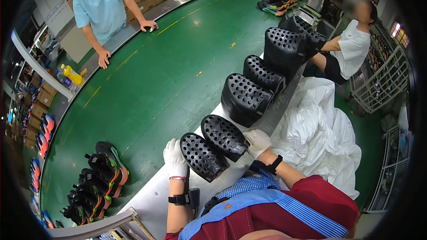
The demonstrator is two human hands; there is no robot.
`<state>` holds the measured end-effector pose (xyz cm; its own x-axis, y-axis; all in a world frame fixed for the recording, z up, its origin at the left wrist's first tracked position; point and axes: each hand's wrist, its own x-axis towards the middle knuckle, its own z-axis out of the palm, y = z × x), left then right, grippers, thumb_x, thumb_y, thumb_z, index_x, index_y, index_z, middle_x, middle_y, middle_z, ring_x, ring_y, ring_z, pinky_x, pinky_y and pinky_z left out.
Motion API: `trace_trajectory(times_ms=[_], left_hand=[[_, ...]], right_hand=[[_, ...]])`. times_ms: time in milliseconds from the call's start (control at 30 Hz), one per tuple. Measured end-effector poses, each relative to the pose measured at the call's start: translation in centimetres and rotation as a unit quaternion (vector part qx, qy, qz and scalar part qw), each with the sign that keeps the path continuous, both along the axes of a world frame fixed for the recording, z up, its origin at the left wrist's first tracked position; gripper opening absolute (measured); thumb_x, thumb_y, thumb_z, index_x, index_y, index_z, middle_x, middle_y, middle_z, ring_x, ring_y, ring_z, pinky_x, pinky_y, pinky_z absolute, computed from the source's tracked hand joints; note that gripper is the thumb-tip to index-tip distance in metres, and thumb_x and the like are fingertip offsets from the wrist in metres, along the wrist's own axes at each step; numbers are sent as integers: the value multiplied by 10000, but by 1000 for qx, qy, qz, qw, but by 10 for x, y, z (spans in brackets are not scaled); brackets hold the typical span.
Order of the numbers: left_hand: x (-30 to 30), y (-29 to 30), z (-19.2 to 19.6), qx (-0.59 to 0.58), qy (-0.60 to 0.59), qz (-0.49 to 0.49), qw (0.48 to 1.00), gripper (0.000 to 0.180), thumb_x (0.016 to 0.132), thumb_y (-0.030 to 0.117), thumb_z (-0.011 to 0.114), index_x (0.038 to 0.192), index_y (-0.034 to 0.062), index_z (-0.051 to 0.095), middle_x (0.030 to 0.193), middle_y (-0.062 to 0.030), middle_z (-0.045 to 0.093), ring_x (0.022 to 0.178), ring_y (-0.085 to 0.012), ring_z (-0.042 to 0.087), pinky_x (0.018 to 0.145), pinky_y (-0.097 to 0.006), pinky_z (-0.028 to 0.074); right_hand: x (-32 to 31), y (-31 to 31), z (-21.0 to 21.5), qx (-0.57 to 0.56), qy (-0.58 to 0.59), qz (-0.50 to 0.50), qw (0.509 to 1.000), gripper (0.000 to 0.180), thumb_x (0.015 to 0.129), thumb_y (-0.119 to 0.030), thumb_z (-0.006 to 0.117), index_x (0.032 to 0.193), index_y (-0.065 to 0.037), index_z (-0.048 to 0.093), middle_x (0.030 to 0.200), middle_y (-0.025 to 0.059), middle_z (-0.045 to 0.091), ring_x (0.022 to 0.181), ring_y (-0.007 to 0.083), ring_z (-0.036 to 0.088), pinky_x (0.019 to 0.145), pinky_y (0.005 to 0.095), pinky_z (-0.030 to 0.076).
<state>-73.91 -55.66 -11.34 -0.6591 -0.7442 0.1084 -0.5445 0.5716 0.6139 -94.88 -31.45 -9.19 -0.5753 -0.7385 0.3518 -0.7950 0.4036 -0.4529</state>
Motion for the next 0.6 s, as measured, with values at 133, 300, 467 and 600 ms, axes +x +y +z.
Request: trace_trajectory(times_ms=[133,300,467,600], left_hand=[[7,-8,-8,-19,-38,-11,999,331,859,121,544,1152,-6,631,1224,-207,626,1182,-378,563,1026,-461,434],[7,-9,-3,-36,-139,-41,989,368,881,215,574,1166,-12,629,1304,-208,589,1225,-382,530,1049,-465,405],[4,-5,4,-57,-158,-52,985,386,879,248,585,1167,-4,633,1333,-211,569,1249,-390,507,1058,-471,393],[2,1,15,-19,-125,-28,992,386,878,242,589,1169,-7,637,1334,-214,571,1253,-393,507,1064,-468,391]], right_hand=[[-6,-5,-6,37,-24,42,998,191,892,-231,553,834,-93,672,795,155,630,798,364,616,712,480,487],[-5,-6,-5,23,-21,42,999,214,897,-236,542,838,-82,679,801,167,632,805,378,616,724,481,491],[-5,-4,-1,12,-21,45,999,213,894,-230,536,863,-75,679,804,163,634,813,376,615,731,475,493],[-5,-3,-1,25,-27,44,998,211,895,-228,536,875,-72,677,824,162,637,827,375,612,740,472,493]])
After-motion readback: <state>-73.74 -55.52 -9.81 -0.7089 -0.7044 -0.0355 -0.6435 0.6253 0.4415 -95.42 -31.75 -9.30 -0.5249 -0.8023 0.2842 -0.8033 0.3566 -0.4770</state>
